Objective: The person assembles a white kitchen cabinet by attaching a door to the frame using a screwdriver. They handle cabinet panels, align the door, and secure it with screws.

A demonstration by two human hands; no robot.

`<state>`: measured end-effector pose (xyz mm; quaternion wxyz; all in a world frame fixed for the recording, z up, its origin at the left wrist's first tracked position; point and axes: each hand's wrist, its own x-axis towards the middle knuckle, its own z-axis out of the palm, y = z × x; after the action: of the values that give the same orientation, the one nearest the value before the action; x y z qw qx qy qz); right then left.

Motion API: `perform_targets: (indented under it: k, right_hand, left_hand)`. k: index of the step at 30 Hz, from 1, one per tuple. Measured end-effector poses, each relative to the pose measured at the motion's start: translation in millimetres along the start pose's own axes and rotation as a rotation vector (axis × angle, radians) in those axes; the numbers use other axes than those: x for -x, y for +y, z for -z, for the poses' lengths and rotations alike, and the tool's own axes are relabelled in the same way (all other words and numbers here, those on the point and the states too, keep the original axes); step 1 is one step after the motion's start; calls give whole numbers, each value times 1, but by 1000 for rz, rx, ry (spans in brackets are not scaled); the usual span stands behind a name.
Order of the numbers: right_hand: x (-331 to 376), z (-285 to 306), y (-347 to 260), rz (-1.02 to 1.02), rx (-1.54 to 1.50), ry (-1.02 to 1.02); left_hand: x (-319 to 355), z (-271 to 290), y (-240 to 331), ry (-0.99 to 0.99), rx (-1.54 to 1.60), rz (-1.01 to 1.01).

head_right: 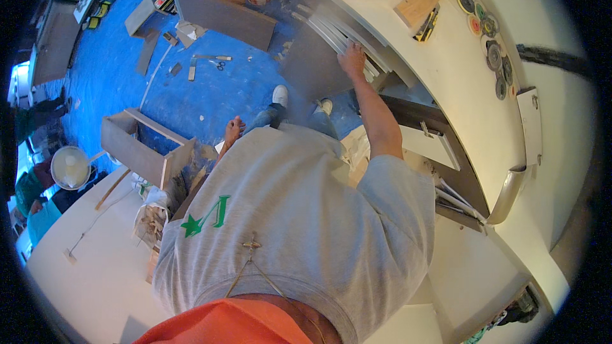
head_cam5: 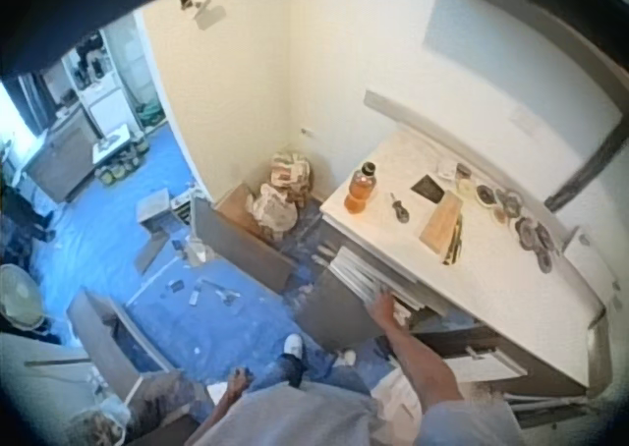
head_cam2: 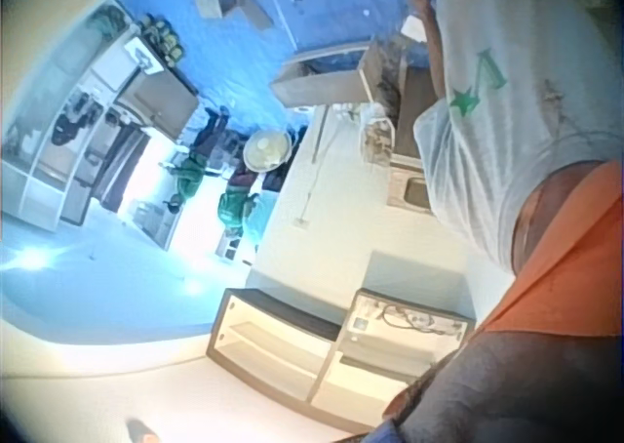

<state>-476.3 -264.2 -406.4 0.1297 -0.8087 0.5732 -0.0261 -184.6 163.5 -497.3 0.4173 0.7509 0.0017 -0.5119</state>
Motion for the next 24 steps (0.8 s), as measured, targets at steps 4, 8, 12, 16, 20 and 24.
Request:
perform_targets:
  k: [4, 8, 12, 16, 20, 24]
  right_hand:
    - [33, -2, -12, 47, -101, 118]
    - [84, 2, -32, 114, -203, 138]
    - [111, 17, -41, 184, -360, 115]
    - [100, 55, -33, 163, -410, 241]
    - [79, 97, -31, 121, -442, 316]
    - [75, 105, -19, 283, -489, 353]
  left_hand:
    - [4, -4, 8, -4, -15, -3]
    - [0, -8, 15, 2, -35, 47]
    - [-8, -16, 18, -21, 14, 12]
    - [-18, -31, 24, -77, -1, -13]
    - [-5, -44, 30, 29, 6, -50]
    - [20, -60, 20, 163, 17, -267]
